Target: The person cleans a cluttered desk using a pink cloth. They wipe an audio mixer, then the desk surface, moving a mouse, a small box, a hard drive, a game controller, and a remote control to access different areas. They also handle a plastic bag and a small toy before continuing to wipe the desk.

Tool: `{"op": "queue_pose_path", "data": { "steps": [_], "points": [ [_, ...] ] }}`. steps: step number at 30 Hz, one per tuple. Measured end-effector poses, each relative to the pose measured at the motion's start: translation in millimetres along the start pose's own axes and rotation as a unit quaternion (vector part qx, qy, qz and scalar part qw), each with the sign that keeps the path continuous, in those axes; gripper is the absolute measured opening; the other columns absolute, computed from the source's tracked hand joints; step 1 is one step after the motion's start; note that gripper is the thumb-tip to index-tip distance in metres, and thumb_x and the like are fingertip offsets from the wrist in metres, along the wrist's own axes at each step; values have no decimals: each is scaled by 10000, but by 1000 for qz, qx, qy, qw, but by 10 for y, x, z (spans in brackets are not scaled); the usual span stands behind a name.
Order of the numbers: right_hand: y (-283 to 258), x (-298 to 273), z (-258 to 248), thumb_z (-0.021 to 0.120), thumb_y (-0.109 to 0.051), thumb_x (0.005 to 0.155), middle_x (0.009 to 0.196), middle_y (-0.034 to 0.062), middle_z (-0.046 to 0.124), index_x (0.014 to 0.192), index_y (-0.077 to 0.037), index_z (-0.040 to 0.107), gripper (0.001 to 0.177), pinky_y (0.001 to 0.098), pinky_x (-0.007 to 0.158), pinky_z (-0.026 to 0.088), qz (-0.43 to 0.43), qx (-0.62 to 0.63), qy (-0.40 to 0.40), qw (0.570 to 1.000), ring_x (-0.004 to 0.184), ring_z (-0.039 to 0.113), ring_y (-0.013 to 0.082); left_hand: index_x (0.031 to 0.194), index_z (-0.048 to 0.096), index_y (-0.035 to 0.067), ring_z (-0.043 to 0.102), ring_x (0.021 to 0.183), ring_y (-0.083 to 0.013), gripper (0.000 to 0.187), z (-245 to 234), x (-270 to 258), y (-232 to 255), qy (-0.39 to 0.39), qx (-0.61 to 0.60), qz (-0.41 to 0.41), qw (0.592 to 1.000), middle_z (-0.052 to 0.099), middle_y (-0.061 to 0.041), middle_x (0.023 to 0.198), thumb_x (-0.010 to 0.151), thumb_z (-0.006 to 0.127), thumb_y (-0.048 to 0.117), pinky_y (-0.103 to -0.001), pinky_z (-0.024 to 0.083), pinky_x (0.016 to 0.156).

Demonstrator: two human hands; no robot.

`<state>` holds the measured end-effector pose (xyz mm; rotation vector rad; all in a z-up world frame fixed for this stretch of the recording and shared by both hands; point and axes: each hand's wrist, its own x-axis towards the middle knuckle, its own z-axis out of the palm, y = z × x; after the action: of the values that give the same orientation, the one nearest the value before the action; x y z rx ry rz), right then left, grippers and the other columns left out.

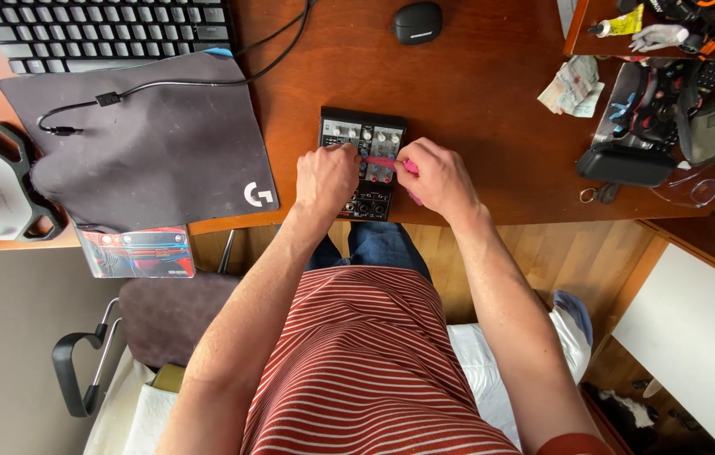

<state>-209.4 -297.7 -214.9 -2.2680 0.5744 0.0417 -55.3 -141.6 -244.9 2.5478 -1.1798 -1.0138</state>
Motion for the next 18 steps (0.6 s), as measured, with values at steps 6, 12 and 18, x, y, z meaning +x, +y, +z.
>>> {"op": "queue_pose_path", "data": {
  "steps": [6, 12, 18],
  "points": [
    [-76, 9, -45, 758, -87, 899, 840, 111, 698, 904, -77, 706, 53, 447, 677, 598, 6, -5, 2, 1000, 765, 721, 338, 797, 767, 207, 755, 696, -399, 195, 16, 110, 45, -18, 3, -56, 998, 716, -80, 669, 847, 649, 354, -494, 572, 640],
    [31, -26, 38, 765, -139, 870, 834, 48, 687, 893, -144, 709, 61, 415, 640, 597, 12, -36, 19, 999, 751, 720, 302, 902, 758, 161, 760, 760, -414, 162, -196, 220, 117, -35, 38, -53, 997, 734, -94, 738, 823, 704, 292, -517, 569, 673],
    [3, -86, 90, 711, -73, 915, 864, 39, 658, 1003, -182, 759, 148, 403, 613, 617, -83, -107, 28, 990, 716, 710, 279, 961, 750, 143, 758, 798, -428, 318, -286, 262, 17, -49, 32, -15, 998, 762, -110, 825, 793, 789, 410, -541, 562, 694]
  ]
}}
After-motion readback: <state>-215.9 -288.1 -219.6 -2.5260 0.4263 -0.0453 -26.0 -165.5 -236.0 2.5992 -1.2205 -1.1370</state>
